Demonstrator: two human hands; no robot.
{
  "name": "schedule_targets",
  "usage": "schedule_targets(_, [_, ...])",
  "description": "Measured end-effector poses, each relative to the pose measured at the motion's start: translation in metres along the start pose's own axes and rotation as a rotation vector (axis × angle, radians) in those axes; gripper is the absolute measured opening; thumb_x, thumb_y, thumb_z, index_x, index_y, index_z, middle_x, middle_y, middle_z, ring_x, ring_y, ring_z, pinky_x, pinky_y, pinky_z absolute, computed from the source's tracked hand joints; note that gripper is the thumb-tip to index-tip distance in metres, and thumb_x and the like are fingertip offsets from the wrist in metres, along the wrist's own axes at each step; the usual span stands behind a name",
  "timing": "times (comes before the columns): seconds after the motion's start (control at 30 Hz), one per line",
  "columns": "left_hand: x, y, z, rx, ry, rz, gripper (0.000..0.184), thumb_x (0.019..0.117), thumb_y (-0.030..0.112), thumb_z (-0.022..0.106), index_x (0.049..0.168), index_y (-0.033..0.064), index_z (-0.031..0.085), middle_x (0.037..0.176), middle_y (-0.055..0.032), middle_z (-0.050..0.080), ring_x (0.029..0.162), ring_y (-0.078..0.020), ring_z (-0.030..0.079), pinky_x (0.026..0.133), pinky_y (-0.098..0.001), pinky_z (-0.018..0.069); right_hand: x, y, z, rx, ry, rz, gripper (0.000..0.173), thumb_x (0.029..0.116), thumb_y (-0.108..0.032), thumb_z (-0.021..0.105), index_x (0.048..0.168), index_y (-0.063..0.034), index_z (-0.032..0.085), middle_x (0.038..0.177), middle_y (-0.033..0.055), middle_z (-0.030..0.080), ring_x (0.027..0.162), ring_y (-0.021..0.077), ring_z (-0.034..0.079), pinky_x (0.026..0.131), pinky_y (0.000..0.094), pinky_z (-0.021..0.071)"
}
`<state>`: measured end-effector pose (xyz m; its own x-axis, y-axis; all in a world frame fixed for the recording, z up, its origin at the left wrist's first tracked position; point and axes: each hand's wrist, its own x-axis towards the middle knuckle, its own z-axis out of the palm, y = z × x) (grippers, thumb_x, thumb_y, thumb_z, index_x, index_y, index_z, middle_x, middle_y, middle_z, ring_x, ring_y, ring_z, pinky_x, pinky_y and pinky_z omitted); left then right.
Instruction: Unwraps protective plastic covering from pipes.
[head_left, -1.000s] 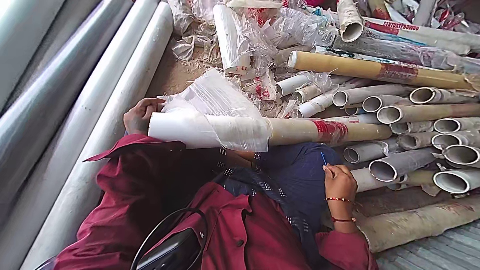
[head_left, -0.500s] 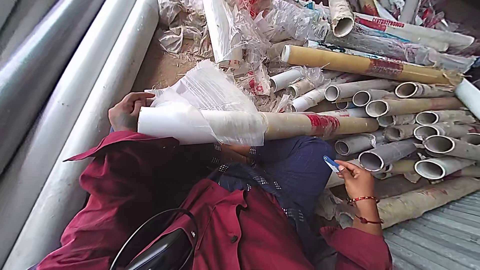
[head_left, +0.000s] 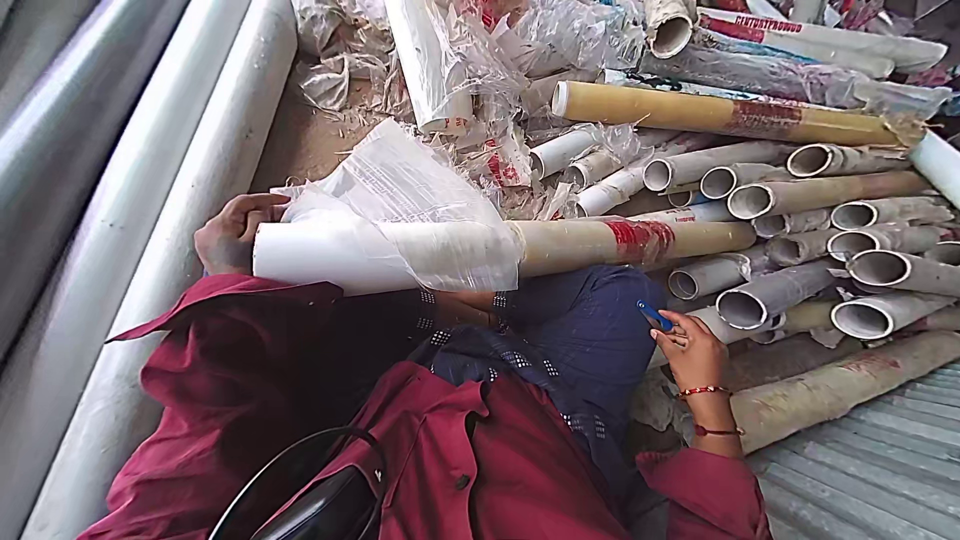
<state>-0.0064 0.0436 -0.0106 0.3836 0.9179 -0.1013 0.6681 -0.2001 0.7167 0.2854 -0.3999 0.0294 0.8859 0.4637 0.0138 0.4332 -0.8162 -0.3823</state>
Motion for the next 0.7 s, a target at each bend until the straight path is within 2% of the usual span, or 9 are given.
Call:
schedule_targets(0.27, [-0.001, 0.0, 0.0, -0.012, 0.002, 0.009, 0.037, 0.1103, 0.005, 0.036, 0.135, -0.0078, 0.06, 0.129, -0.0354, 0.063, 0.125, -0.0523, 0.057, 0.108, -0.0634, 0.0354, 0.002, -0.002, 0.0, -0.011, -0.014, 0.031, 0.034, 0.0863, 0.009, 0.075, 0.119, 0.0124, 0.068, 0.118, 0.0346, 0.066, 0.092, 0.0394, 0.072, 0.086, 0.0443, 0.0585])
schedule_targets(0.43, [-0.001, -0.003, 0.001, -0.013, -0.003, 0.02, 0.038, 0.1104, 0.005, 0.033, 0.134, -0.0071, 0.06, 0.127, -0.0353, 0.064, 0.122, -0.0538, 0.058, 0.105, -0.0664, 0.0353, 0.002, -0.004, -0.002, -0.012, -0.028, 0.041, 0.034, 0.0882, 0.007, 0.074, 0.121, 0.0111, 0.068, 0.121, 0.0342, 0.066, 0.094, 0.0383, 0.072, 0.086, 0.0433, 0.059])
schedule_targets(0.53, [-0.002, -0.002, 0.0, -0.023, 0.0, 0.022, 0.038, 0.1098, 0.004, 0.033, 0.134, -0.0082, 0.059, 0.128, -0.0352, 0.063, 0.124, -0.0516, 0.057, 0.107, -0.0641, 0.0351, -0.002, -0.004, -0.004, 0.018, 0.035, -0.054, 0.03, 0.0901, 0.002, 0.072, 0.119, 0.0113, 0.07, 0.113, 0.0326, 0.068, 0.083, 0.0317, 0.071, 0.076, 0.0373, 0.0586])
schedule_targets(0.6, [-0.004, 0.001, -0.002, -0.009, -0.006, 0.025, 0.037, 0.1099, 0.004, 0.034, 0.135, -0.0091, 0.059, 0.13, -0.0363, 0.061, 0.125, -0.0526, 0.057, 0.109, -0.0641, 0.0344, -0.004, -0.01, -0.005, -0.002, 0.088, -0.151, 0.028, 0.0901, -0.003, 0.07, 0.115, 0.0108, 0.072, 0.106, 0.0305, 0.069, 0.074, 0.027, 0.067, 0.068, 0.0346, 0.0549])
schedule_targets(0.7, [-0.004, 0.008, -0.003, 0.007, -0.025, 0.013, 0.037, 0.1101, 0.005, 0.035, 0.135, -0.0104, 0.058, 0.131, -0.038, 0.059, 0.126, -0.0533, 0.055, 0.11, -0.0633, 0.0334, -0.003, -0.015, 0.001, -0.061, 0.165, -0.267, 0.025, 0.0906, -0.004, 0.067, 0.109, 0.0104, 0.074, 0.1, 0.0301, 0.07, 0.068, 0.0294, 0.065, 0.064, 0.0375, 0.0536])
